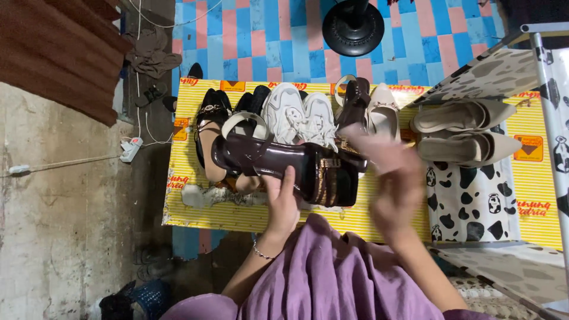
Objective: Wiping and cleaning several pairs of shoes and sandals using a cloth.
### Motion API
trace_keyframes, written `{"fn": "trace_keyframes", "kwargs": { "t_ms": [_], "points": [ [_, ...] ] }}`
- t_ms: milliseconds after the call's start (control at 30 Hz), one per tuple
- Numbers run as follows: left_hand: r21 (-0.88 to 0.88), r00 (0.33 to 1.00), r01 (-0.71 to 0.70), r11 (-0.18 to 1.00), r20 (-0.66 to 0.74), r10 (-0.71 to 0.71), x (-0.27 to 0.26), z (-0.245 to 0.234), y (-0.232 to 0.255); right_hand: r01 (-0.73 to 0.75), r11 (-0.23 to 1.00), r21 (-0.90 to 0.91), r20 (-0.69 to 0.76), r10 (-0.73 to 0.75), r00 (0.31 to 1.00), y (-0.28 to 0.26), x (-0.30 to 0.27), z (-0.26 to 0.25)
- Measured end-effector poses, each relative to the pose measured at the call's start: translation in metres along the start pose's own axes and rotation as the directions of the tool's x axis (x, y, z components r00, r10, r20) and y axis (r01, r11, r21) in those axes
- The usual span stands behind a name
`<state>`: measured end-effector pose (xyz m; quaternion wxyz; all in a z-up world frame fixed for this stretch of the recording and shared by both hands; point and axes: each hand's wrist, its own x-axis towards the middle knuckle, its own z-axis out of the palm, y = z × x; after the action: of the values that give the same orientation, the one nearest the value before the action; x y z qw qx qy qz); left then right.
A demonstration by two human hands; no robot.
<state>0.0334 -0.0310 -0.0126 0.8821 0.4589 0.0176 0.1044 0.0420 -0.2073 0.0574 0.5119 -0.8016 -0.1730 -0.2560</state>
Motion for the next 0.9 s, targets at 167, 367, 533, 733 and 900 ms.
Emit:
{"fn": "trace_keyframes", "kwargs": {
  "t_ms": [167, 367, 533, 733, 900],
  "points": [
    [-0.021, 0.992, 0.012, 1.000, -0.122, -0.015, 0.001, -0.026, -0.023, 0.432, 0.877, -0.211, 0.572, -0.248, 0.782, 0.003, -0.030, 0.019],
    [0.086, 0.993, 0.047, 0.995, -0.111, -0.037, -0.013, -0.034, -0.034, 0.307, 0.942, -0.137, 0.473, -0.210, 0.856, 0.013, -0.018, 0.020],
    [-0.038, 1.000, -0.017, 0.999, 0.025, 0.018, -0.002, -0.023, -0.009, 0.406, 0.910, -0.078, 0.502, -0.317, 0.805, 0.010, -0.036, 0.019],
    [0.073, 0.996, 0.038, 0.997, -0.081, -0.032, -0.003, -0.033, -0.011, 0.382, 0.923, -0.040, 0.530, -0.305, 0.791, 0.025, -0.025, 0.012],
    [-0.035, 1.000, 0.013, 0.999, -0.028, -0.014, 0.004, 0.003, 0.028, -0.313, 0.934, 0.171, 0.046, 0.309, 0.950, 0.036, -0.013, 0.001]
  ]
}}
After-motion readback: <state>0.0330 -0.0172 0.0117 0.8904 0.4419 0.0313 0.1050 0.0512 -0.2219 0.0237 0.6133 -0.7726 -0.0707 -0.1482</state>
